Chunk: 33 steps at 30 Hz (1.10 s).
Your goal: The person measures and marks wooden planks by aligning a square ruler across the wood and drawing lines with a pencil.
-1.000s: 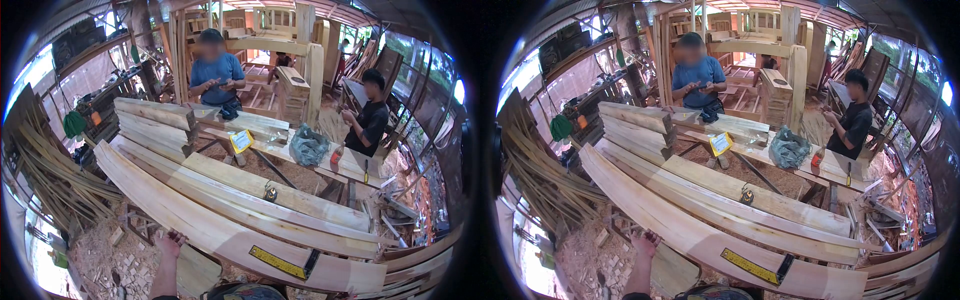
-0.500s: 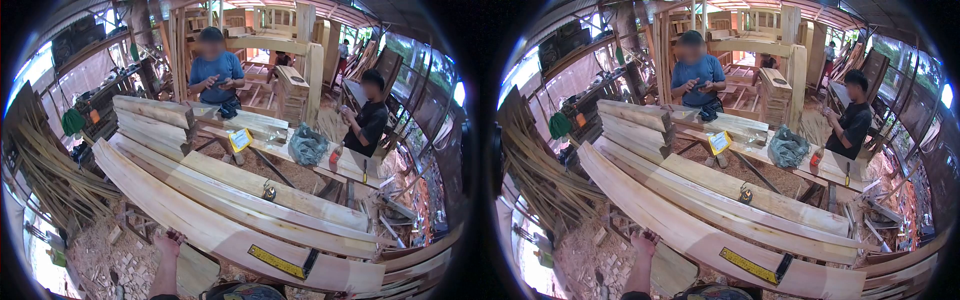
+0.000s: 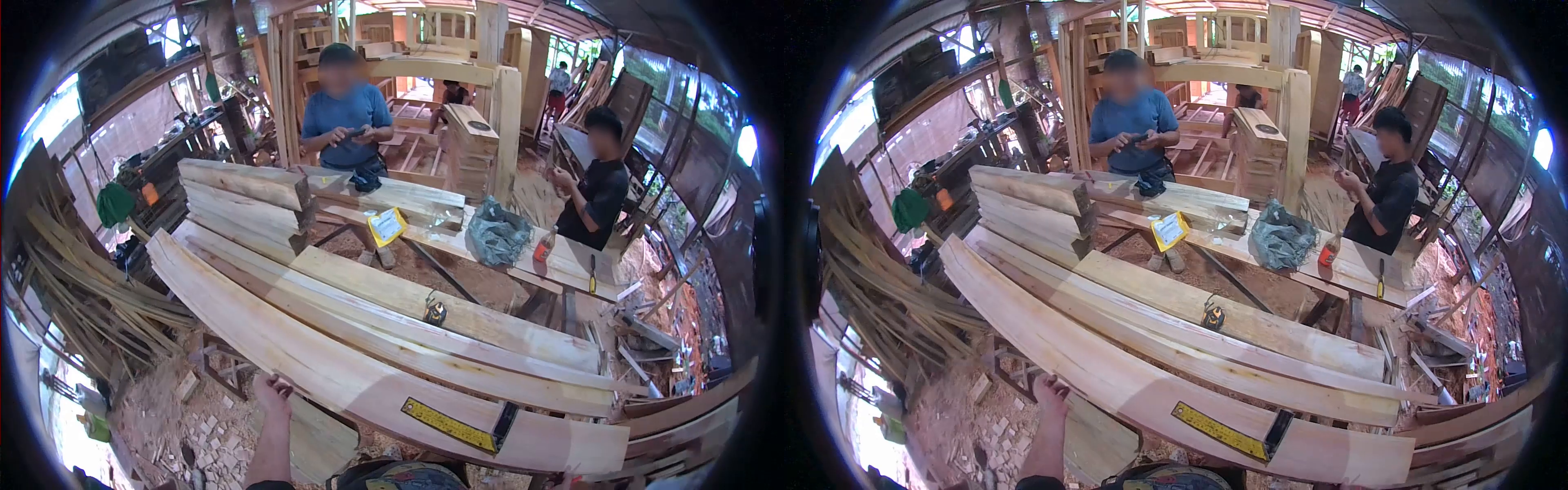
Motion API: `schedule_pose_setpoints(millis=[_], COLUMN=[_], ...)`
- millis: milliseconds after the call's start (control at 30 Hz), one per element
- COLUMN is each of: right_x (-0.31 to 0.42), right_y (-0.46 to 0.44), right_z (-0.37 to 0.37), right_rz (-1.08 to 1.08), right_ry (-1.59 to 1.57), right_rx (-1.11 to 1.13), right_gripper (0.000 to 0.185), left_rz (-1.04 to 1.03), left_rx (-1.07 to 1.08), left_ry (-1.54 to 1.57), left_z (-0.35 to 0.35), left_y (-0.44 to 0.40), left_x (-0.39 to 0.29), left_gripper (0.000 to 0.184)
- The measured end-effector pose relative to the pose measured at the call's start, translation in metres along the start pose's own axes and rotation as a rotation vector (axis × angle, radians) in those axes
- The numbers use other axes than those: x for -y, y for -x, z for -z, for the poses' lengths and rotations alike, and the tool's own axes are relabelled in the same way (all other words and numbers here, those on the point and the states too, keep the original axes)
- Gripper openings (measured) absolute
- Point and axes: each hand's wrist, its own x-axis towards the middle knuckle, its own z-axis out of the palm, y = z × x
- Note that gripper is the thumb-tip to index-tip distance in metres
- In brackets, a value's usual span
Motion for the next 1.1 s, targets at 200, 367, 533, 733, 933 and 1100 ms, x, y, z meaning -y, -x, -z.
schedule_pose_setpoints(millis=[200, 367, 533, 733, 933, 1100], right_x=[0.013, 0.037, 0.054, 0.07, 0.061, 0.067], right_y=[-0.002, 0.01, 0.037, 0.049, 0.046, 0.059], right_z=[-0.008, 0.002, -0.025, -0.037, -0.034, -0.05], right_rz=[0.072, 0.193, 0.168, 0.015, 0.042, 0.039], right_ry=[0.225, 0.55, 0.862, 0.785, 0.756, 0.726], right_rx=[-0.038, -0.076, -0.147, -0.126, -0.189, -0.234], right_gripper=[0.009, 0.006, 0.005, 0.011, 0.017, 0.015], left_rz=[-0.557, -0.827, -0.915, -1.366, -1.19, -1.196], left_rx=[0.208, 0.522, 0.867, 1.105, 1.092, 1.075], left_ry=[-0.497, -0.845, -0.981, -1.184, -1.142, -1.12], left_z=[-0.033, -0.071, -0.124, -0.143, -0.142, -0.141], left_y=[0.023, 0.04, 0.103, 0.126, 0.128, 0.123], left_x=[-0.02, -0.015, 0.011, 0.049, 0.049, 0.049], left_gripper=[0.023, 0.022, 0.022, 0.029, 0.03, 0.029])
